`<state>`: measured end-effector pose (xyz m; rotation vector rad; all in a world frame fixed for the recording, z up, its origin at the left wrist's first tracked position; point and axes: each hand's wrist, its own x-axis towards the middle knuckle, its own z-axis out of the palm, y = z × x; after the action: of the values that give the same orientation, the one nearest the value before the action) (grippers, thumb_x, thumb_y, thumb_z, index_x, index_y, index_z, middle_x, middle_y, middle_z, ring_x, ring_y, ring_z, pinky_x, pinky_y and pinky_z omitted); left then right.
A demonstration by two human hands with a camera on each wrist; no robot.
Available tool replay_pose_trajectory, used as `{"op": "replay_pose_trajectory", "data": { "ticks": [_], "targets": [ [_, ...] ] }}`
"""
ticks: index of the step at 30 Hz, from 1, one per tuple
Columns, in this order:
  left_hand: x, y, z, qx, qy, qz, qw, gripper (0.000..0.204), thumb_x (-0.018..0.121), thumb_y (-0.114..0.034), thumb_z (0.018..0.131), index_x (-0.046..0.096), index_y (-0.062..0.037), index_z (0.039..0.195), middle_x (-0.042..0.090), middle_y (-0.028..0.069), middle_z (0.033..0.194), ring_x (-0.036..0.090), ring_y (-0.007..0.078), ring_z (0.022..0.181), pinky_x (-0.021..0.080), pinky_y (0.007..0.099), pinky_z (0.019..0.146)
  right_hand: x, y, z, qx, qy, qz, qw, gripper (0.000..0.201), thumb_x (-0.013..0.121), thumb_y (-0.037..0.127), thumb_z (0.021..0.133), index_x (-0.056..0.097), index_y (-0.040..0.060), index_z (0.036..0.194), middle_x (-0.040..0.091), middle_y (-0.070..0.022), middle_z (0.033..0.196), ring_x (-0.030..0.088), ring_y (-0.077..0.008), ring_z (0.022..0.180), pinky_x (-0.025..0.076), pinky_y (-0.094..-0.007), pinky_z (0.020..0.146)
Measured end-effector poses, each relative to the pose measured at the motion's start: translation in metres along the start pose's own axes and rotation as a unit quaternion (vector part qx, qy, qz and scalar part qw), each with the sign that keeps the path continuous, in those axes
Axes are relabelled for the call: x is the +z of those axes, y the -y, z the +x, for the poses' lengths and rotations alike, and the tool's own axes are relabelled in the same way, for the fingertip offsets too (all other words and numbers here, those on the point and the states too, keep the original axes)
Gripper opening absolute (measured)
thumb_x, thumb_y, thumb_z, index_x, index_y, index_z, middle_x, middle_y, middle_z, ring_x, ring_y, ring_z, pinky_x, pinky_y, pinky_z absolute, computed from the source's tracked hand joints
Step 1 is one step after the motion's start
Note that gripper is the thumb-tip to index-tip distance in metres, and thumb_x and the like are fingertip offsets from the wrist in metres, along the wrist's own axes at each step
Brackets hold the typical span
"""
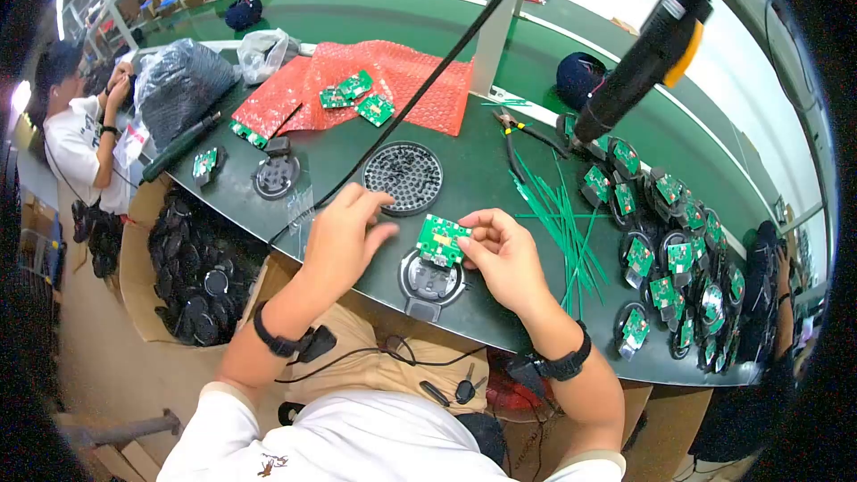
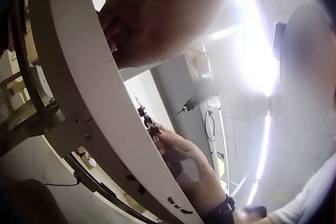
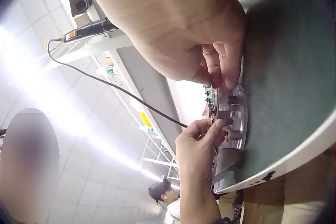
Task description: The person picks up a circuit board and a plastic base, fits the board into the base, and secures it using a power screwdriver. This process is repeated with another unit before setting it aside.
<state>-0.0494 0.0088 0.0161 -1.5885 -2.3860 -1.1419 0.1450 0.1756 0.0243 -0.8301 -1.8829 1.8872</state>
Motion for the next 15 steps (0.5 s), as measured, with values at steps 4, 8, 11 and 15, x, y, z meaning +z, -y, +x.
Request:
{"op": "replay_pose_trajectory", "data": {
  "ticks": [4, 8, 11, 15],
  "targets": [
    [-0.013, -0.019, -0.04, 0.085, 0.073, -0.179, 0.978, 0.081, 0.095, -0.03, 0.07, 0.063, -0.0103, 0.141, 0.064, 0.0145, 0.134, 0.064, 0.0365, 0.118, 0.053, 0.0466, 0.098, -0.003, 0.01, -0.012, 0.043, 0.042, -0.073, 0.995, 0.023, 0.073, -0.001, 0.098, 0.065, -0.0011, 0.12, 0.072, -0.002, 0.092, 0.068, -0.0073, 0.079, 0.056, -0.0243, 0.071],
    [0.004, -0.025, -0.057, 0.087, 0.109, -0.091, 0.986, 0.088, 0.097, -0.032, 0.065, 0.062, -0.0092, 0.142, 0.059, 0.014, 0.147, 0.056, 0.0377, 0.133, 0.045, 0.0504, 0.108, -0.004, 0.001, -0.012, 0.025, 0.073, -0.134, 0.988, 0.021, 0.077, 0.0, 0.095, 0.068, -0.0013, 0.114, 0.071, -0.0039, 0.095, 0.068, -0.0083, 0.077, 0.056, -0.0247, 0.069],
    [0.002, -0.031, -0.054, 0.079, 0.1, -0.104, 0.986, 0.085, 0.097, -0.032, 0.066, 0.063, -0.0088, 0.14, 0.058, 0.0139, 0.148, 0.056, 0.0376, 0.134, 0.045, 0.0493, 0.108, -0.003, 0.002, -0.013, -0.124, 0.072, -0.276, 0.95, 0.023, 0.082, -0.001, 0.089, 0.071, -0.0007, 0.109, 0.068, -0.0065, 0.103, 0.068, -0.0105, 0.075, 0.056, -0.025, 0.067],
    [0.007, -0.025, -0.057, 0.11, 0.105, -0.125, 0.98, 0.08, 0.096, -0.029, 0.067, 0.064, -0.0086, 0.137, 0.059, 0.0139, 0.148, 0.056, 0.0375, 0.136, 0.045, 0.0495, 0.108, -0.002, 0.007, -0.016, -0.176, 0.103, -0.277, 0.939, 0.031, 0.086, -0.002, 0.082, 0.074, 0.0023, 0.11, 0.065, -0.0078, 0.113, 0.068, -0.0128, 0.078, 0.058, -0.0259, 0.065]
  ]
}}
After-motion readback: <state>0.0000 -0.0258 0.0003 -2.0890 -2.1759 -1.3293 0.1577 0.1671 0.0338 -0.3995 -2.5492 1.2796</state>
